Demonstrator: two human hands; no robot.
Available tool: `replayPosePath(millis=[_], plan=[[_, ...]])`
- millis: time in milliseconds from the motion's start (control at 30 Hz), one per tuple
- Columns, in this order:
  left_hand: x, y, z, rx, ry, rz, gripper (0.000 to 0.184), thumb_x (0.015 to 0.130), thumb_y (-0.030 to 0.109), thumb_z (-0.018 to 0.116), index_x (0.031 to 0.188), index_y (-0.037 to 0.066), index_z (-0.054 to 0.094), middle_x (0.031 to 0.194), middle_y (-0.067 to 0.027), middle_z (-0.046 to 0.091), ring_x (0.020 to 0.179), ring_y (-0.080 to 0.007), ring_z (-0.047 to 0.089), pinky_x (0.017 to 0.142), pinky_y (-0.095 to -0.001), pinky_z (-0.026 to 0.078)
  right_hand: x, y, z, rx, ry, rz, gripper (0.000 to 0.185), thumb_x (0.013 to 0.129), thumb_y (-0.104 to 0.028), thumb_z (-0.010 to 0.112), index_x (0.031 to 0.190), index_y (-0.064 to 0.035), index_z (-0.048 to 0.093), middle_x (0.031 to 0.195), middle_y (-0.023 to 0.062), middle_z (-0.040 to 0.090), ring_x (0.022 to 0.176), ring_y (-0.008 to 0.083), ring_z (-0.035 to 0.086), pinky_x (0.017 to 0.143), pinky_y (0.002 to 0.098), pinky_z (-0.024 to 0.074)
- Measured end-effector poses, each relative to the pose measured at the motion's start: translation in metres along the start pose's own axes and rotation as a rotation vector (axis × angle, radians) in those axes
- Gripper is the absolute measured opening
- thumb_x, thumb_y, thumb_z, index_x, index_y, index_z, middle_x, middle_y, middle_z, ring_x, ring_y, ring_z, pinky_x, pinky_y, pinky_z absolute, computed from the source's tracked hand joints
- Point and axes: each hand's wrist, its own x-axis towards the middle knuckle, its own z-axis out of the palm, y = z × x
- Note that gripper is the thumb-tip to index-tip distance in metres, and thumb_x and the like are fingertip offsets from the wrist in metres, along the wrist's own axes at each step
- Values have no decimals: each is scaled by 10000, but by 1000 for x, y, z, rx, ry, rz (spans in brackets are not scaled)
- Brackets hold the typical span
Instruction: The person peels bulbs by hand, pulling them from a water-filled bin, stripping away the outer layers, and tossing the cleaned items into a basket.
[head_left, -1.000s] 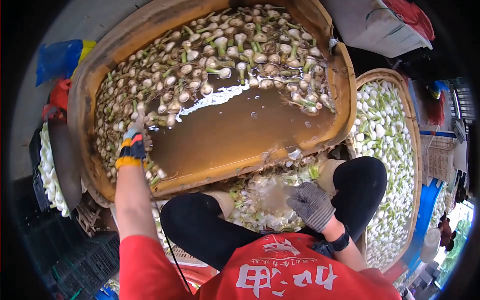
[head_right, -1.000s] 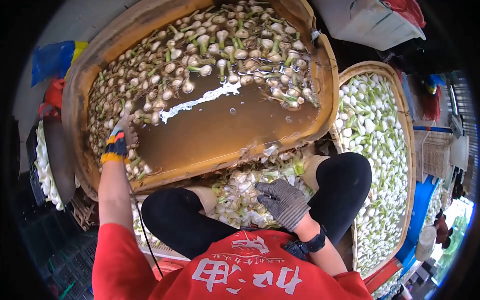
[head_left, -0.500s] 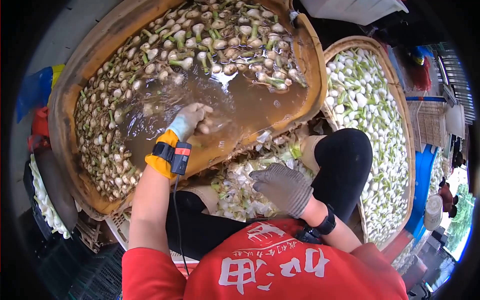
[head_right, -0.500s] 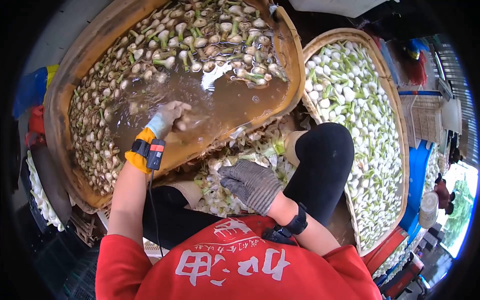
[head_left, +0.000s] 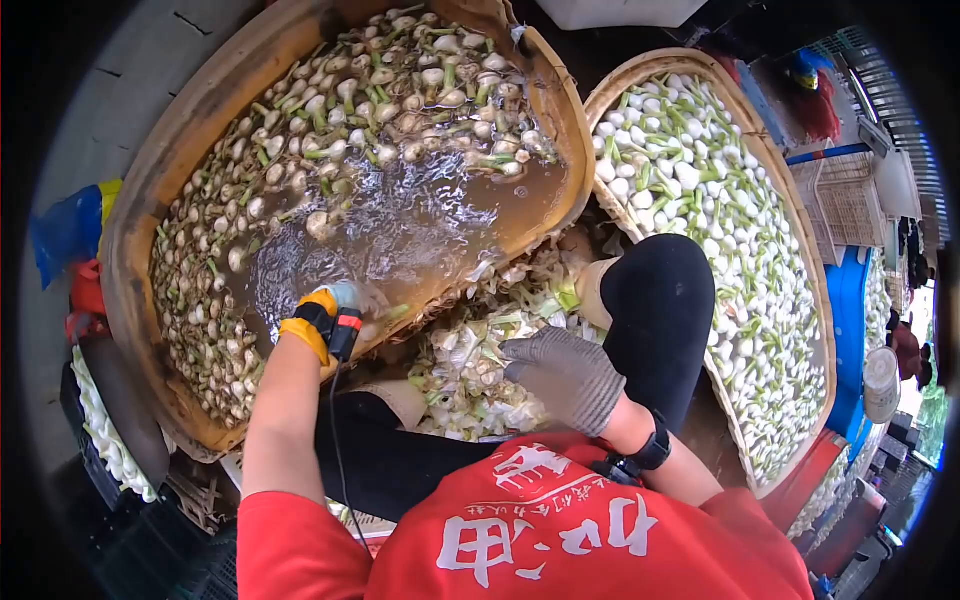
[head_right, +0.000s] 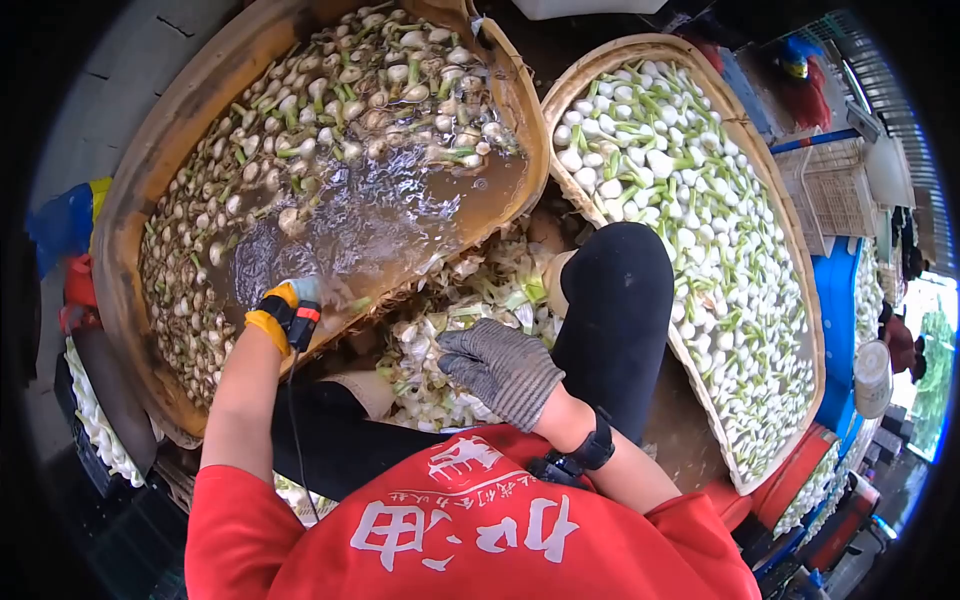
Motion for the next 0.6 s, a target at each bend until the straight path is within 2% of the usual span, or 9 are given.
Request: replayPosePath(millis=[33,100,167,200,300,333,367,433,600], plan=[[-48,64,28,-22,137,-6,263,808,184,729,1046,89,669,924,-24,674,822,-172,626,718,-325,504,3,-2,-1,-44,-50,32,214,852,-222,608,1024,-140,706,1074,49,667,955,267,625,810,387,521],[-67,63,47,-53,286,392,250,882,249,637,1065,78,639,879,-59,673,733,-182,639,620,-320,523,12,-7,1,11,-11,69,209,867,-255,614,1017,-147,711,997,72,653,908,289,622,760,406,510],[-123,133,71,-807,141,236,347,957,338,489,1112,48,600,861,-90,667,682,-192,641,533,-301,523,18,-9,4,-146,-12,-127,250,876,-318,665,883,-69,676,796,122,598,734,332,598,663,442,474],[-135,155,91,-1052,285,320,438,992,386,371,1134,26,576,834,-84,658,637,-192,624,478,-263,496,22,-10,10,-44,101,-167,262,870,-330,664,815,-75,635,753,120,565,689,336,575,629,455,450],[-163,191,143,-1602,308,655,537,1000,490,390,1130,2,571,915,-108,645,778,-235,624,569,-277,521,34,-23,21,-68,196,-167,230,868,-296,659,825,-73,621,783,128,571,721,340,579,642,451,452],[-168,197,162,-1658,242,757,573,996,517,390,1132,-11,567,971,-127,632,844,-254,610,623,-293,530,39,-38,12,42,47,77,138,791,-161,711,899,-88,664,887,93,613,832,300,605,689,393,483],[-172,204,180,-1709,171,860,610,992,544,390,1135,-24,562,1027,-147,620,910,-273,596,677,-308,538,43,-39,16,41,42,73,138,791,-161,711,899,-88,664,887,93,613,832,300,605,689,393,483],[-184,228,213,-1805,218,929,577,1004,496,421,1167,-47,528,1094,-181,592,990,-290,574,792,-346,527,45,-39,23,154,347,-165,153,821,-133,663,946,-53,627,940,128,611,885,318,602,774,398,499],[-184,241,258,-1721,273,1004,536,997,503,439,1170,10,564,1118,-136,635,990,-263,605,831,-359,495,31,-66,3,132,340,-268,228,772,-74,699,996,-63,660,968,103,645,907,297,620,796,380,511]])
